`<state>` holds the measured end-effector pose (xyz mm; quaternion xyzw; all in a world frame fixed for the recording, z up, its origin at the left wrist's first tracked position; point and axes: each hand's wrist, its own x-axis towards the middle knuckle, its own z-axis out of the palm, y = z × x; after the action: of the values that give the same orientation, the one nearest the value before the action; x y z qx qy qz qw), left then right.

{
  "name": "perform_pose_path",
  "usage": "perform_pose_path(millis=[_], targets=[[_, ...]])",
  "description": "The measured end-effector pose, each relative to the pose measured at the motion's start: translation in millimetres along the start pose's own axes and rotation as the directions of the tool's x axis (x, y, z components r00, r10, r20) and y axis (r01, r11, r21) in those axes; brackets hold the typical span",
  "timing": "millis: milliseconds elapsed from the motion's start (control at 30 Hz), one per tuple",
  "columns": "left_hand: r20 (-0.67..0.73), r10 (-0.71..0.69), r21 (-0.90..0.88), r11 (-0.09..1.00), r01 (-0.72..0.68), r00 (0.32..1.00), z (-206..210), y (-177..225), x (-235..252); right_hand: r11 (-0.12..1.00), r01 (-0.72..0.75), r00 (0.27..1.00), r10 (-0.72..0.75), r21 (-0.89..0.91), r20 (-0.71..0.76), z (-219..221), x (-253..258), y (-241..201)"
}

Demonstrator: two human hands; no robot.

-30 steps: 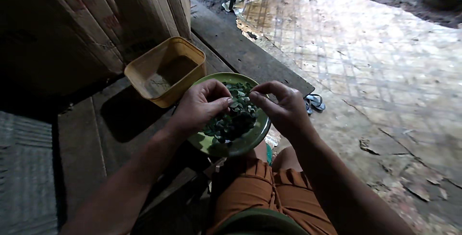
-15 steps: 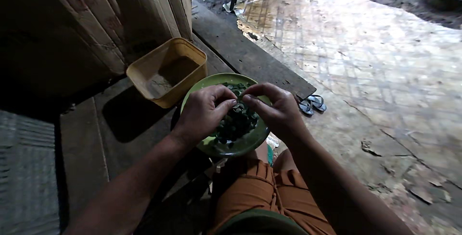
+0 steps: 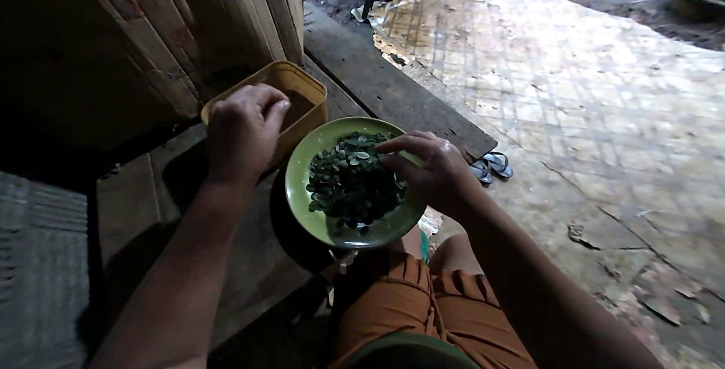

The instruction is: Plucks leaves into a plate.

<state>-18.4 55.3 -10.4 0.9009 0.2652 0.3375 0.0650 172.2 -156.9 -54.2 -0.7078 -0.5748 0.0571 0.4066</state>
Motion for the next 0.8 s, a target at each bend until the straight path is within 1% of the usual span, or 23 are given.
perform_pose_path(millis=[100, 200, 300, 367, 433, 500, 600, 667, 733, 767, 800], targets=[[-0.001, -0.06, 0.103, 0.993, 0.06, 0.998, 2.6, -17.0, 1.9, 0.999, 0.007, 0.999, -0.004, -0.052, 0.043, -4.5, -1.8, 0.7], [0.069, -0.034, 0.147, 0.989, 0.023, 0.997, 2.0, -13.2, 1.6, 0.995, 0.031, 0.998, -0.025, -0.092, 0.063, -4.7, -7.4, -3.7], [0.091, 0.046, 0.083, 0.995, -0.054, 0.995, 4.4, 3.9, -0.4, 0.978, 0.139, 0.988, -0.126, -0.159, 0.084, 6.9, -11.0, -10.9], [0.095, 0.081, 0.0, 0.997, -0.081, 0.992, 6.0, 15.8, -4.3, 0.953, 0.199, 0.978, -0.178, -0.23, 0.107, 16.9, -10.3, -14.4], [0.15, 0.109, -0.099, 0.991, -0.094, 0.983, 5.3, 26.9, -9.1, 0.939, 0.233, 0.971, -0.211, -0.255, 0.109, 24.2, -8.1, -15.4], [0.219, 0.146, -0.22, 0.971, -0.097, 0.965, 5.2, 34.6, -13.7, 0.945, 0.238, 0.971, -0.223, -0.225, 0.088, 23.9, -6.2, -13.8], [0.331, 0.204, -0.37, 0.926, -0.072, 0.921, 4.4, 37.8, -17.6, 0.979, 0.169, 0.985, -0.162, -0.115, 0.066, 9.2, -4.8, -12.5], [0.406, 0.247, -0.408, 0.91, -0.067, 0.88, 2.6, 39.0, -19.2, 0.99, 0.123, 0.992, -0.121, -0.067, 0.04, 0.9, -5.5, -10.0], [0.479, 0.314, -0.372, 0.919, -0.134, 0.82, 2.5, 41.6, -22.4, 0.995, 0.097, 0.995, -0.097, -0.037, 0.009, -2.7, -6.9, -6.9], [0.536, 0.325, -0.315, 0.933, -0.173, 0.779, 3.6, 44.1, -25.7, 0.996, 0.087, 0.996, -0.087, -0.036, -0.006, -3.6, -7.7, -6.2], [0.608, 0.307, -0.242, 0.95, -0.197, 0.732, 4.8, 48.6, -29.4, 0.996, 0.077, 0.997, -0.077, -0.034, -0.021, -3.8, -8.6, -5.9]])
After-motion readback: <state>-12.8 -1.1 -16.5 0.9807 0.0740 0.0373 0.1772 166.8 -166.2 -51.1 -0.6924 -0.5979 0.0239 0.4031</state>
